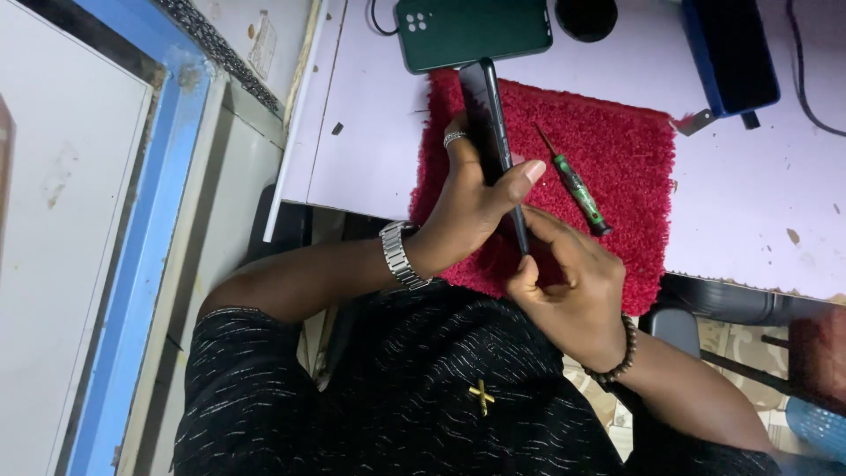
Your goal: The person is disassembling a smartphone, starting with the SIM tray and back cover, then moving to internal components.
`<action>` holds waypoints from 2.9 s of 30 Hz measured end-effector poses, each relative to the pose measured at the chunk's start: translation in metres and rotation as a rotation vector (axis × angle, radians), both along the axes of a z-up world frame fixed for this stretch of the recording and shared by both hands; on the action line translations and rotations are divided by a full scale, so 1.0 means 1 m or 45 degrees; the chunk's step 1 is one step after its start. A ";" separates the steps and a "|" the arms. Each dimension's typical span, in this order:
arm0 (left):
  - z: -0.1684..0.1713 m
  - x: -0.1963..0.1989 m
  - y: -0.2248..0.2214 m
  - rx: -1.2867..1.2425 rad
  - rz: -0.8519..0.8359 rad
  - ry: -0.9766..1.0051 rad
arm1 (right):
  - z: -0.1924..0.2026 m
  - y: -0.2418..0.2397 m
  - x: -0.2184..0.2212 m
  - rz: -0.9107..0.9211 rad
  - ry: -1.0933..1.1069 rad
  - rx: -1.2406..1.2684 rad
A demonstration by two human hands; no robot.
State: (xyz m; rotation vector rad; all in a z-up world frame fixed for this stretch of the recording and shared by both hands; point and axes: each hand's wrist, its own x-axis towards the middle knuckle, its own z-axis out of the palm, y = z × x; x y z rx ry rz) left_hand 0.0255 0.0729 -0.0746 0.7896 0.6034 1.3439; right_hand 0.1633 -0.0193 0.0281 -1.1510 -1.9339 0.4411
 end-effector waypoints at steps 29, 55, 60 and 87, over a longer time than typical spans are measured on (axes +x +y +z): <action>0.028 -0.009 0.004 -0.041 -0.068 -0.164 | 0.015 0.003 0.006 -0.041 0.408 -0.568; 0.058 -0.017 -0.020 0.128 -0.033 0.238 | 0.010 0.001 0.005 -0.037 0.241 -0.439; 0.039 -0.014 -0.015 0.370 0.007 0.147 | 0.008 0.008 0.004 -0.090 0.479 -0.485; 0.048 -0.016 -0.020 0.248 -0.228 0.197 | 0.020 0.017 0.007 -0.066 0.005 -0.225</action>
